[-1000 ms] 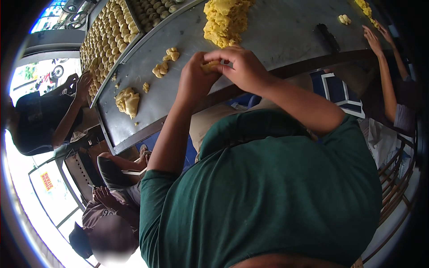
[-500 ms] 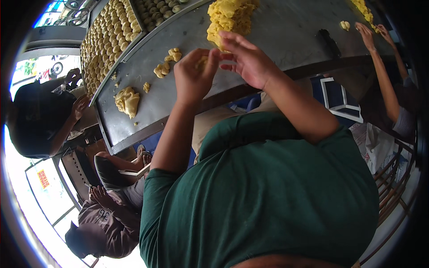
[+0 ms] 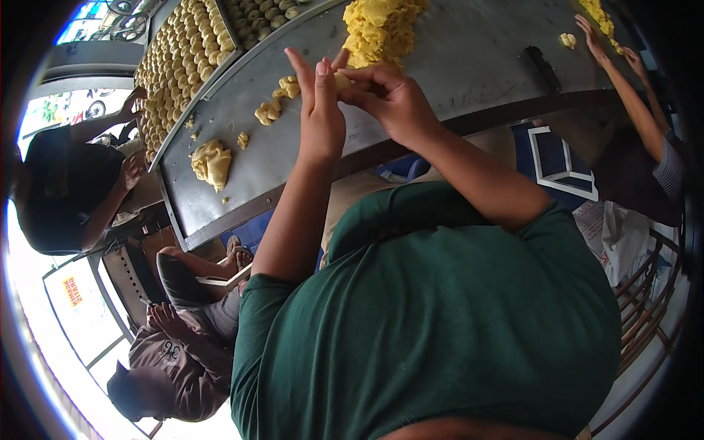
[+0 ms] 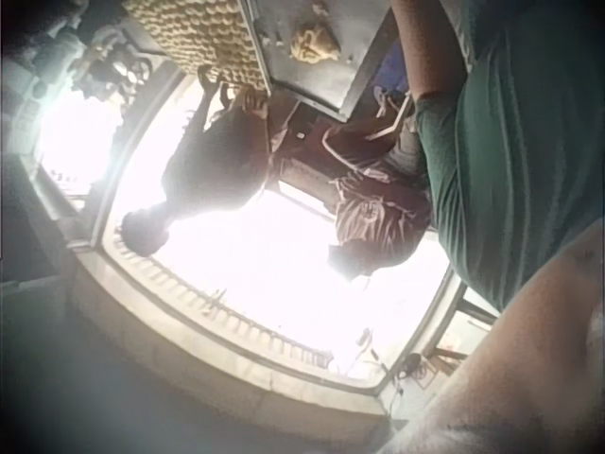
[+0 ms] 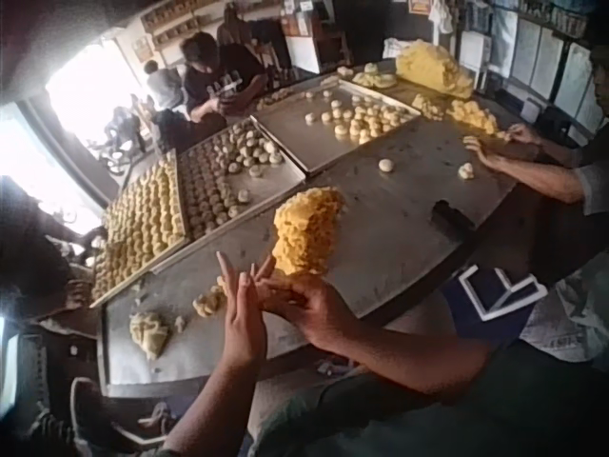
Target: The person shapes dough by hand at a large metal table, taking small pieces from a central mound, rolling them into balls, and placing them on trays alongside other workers.
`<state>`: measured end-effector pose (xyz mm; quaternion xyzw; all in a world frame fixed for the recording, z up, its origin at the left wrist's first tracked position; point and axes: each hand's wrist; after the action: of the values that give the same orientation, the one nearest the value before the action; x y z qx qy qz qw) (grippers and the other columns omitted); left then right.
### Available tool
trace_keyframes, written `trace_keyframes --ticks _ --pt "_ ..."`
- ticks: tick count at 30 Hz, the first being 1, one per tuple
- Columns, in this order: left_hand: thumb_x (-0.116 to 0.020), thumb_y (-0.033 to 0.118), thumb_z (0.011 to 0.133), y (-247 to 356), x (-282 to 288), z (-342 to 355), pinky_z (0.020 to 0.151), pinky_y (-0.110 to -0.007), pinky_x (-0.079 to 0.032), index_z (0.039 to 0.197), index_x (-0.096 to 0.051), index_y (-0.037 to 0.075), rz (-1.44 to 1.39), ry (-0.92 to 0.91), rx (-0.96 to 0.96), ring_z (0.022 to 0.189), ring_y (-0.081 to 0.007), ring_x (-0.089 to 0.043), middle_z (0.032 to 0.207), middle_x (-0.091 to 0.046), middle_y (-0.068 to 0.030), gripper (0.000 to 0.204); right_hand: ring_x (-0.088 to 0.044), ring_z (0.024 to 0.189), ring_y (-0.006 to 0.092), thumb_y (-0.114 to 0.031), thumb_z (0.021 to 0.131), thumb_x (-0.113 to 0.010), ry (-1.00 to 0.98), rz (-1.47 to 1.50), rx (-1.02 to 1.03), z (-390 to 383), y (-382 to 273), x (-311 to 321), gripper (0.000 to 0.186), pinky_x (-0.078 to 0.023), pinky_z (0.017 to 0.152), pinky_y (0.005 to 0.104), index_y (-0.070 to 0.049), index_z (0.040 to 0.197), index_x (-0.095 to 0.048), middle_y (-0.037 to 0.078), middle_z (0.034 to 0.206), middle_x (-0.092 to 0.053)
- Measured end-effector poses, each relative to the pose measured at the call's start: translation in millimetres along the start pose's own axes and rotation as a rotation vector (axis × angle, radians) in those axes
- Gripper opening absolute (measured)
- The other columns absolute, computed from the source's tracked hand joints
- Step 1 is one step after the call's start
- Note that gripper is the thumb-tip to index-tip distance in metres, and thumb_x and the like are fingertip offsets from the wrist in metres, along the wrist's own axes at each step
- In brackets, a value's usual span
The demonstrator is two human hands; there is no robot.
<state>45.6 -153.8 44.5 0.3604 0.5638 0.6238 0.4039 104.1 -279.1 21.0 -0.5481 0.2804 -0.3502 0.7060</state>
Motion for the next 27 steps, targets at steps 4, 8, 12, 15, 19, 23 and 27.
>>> trace_keyframes --ticks 4,8,12,15,19,23,27 --pt "-0.024 0.048 0.114 -5 1 -1 0.121 -0.038 -0.03 0.167 0.003 0.012 0.075 -0.001 -0.191 0.151 -0.0297 -0.036 0.155 -0.051 -0.0214 0.069 -0.068 0.098 0.012 -0.016 0.097 -0.075 0.018 0.66 -0.389 -5 1 -11 0.031 -0.057 0.084 0.0278 0.001 0.123 -0.07 0.009 0.117 -0.07" --pt "-0.027 0.044 0.114 -1 2 -2 0.122 -0.037 -0.029 0.167 0.001 0.013 -0.307 -0.024 0.215 0.15 -0.0285 -0.037 0.154 -0.052 -0.0196 0.068 -0.07 0.088 0.0151 -0.019 0.093 -0.078 0.051 0.144 -0.056 -9 27 -5 0.034 -0.059 0.082 0.0307 -0.008 0.125 -0.072 0.008 0.101 -0.072" --pt "-0.03 0.024 0.116 -39 23 -6 0.12 -0.036 -0.032 0.167 0.001 0.014 -0.067 -0.076 -0.046 0.148 -0.0285 -0.041 0.161 -0.043 -0.0165 0.061 -0.069 0.083 0.0193 -0.022 0.092 -0.079 -0.041 -0.223 0.168 -3 35 9 0.034 -0.059 0.077 0.0326 -0.013 0.124 -0.072 0.008 0.095 -0.067" --pt "-0.036 0.025 0.114 -58 53 -12 0.12 -0.04 -0.032 0.167 -0.002 0.016 0.281 -0.115 -0.194 0.146 -0.0267 -0.045 0.159 -0.047 -0.0148 0.064 -0.069 0.085 0.0202 -0.023 0.092 -0.079 0.141 -0.339 0.075 10 55 43 0.035 -0.058 0.073 0.034 -0.012 0.124 -0.07 0.008 0.096 -0.066" --pt "-0.046 0.03 0.111 -70 94 -25 0.122 -0.051 -0.027 0.166 -0.022 0.023 1.338 -0.274 -0.248 0.146 -0.0278 -0.045 0.158 -0.05 -0.0076 0.061 -0.067 0.085 0.0267 -0.02 0.091 -0.076 0.208 -0.716 0.093 17 85 84 0.032 -0.057 0.078 0.0382 -0.012 0.121 -0.068 0.011 0.096 -0.067" --pt "-0.057 0.027 0.105 -41 67 10 0.123 -0.057 -0.023 0.15 -0.052 0.024 1.394 -0.223 -0.299 0.147 -0.0294 -0.042 0.157 -0.05 -0.0006 0.045 -0.067 0.09 0.0334 -0.019 0.093 -0.072 0.195 -0.791 0.265 18 83 77 0.028 -0.055 0.08 0.0443 -0.01 0.119 -0.068 0.013 0.098 -0.067" --pt "-0.067 0.022 0.098 -73 84 -10 0.118 -0.052 -0.031 0.136 -0.063 0.023 1.401 0.16 -0.433 0.142 -0.0264 -0.045 0.145 -0.057 -0.0025 0.038 -0.066 0.092 0.0348 -0.017 0.093 -0.071 0.159 -0.692 0.149 17 75 76 0.028 -0.054 0.081 0.0458 -0.01 0.12 -0.068 0.013 0.098 -0.067"
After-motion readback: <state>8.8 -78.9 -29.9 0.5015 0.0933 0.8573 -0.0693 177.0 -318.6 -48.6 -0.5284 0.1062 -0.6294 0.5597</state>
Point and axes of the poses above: each hand's wrist, its own z-axis towards the middle knuckle, its own x-axis out of the back of the hand, y = z × x
